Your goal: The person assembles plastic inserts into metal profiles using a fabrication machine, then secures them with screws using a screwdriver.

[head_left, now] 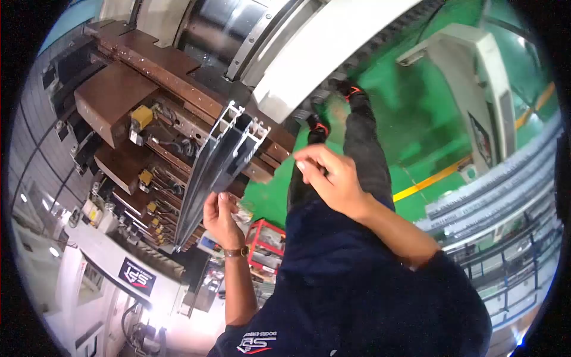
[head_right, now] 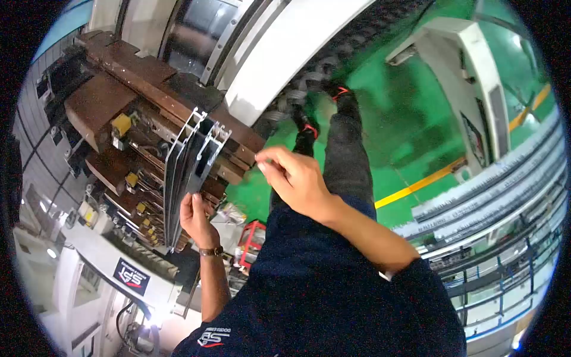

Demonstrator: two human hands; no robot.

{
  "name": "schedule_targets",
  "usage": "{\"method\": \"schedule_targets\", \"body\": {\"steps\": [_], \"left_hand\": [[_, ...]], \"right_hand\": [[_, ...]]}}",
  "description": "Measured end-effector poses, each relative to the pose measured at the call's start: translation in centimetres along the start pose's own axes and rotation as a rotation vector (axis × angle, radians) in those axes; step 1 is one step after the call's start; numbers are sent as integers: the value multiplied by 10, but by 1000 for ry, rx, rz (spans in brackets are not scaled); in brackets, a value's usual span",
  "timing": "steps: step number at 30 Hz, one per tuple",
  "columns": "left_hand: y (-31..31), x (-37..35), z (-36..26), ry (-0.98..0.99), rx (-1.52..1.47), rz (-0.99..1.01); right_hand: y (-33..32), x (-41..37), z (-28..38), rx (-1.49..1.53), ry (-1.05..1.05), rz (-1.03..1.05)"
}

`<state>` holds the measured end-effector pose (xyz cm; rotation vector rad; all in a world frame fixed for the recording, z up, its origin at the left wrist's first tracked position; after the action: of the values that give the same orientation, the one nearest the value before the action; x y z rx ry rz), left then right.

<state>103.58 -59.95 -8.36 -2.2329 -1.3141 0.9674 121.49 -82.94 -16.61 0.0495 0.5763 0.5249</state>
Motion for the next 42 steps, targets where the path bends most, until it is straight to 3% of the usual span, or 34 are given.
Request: {"method": "schedule_targets", "body": {"steps": [5,14,37,42], "left_hand": [[-4,-2,9,38,56,-60],[-9,-6,19,33,24,-88],[8,-10,5,-10,26,-195],[-4,-15,8,3,150,-229]], "right_hand": [[-6,-9,-49,152,125,13],[-25,-8,-84,32,245,54],[-3,2,-89,-110,292,167],[1,1,-85,-130,299,170]]}}
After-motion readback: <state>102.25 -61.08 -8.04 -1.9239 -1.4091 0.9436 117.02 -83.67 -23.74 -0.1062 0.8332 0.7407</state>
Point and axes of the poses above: each hand's wrist, its own x-axis towards the middle knuckle, its own y-axis out of the palm, z = x × y, the point moved 8 cm from there along x, towards the middle knuckle, and after that the axes turned 3 degrees about y, right-handed, at the moved point
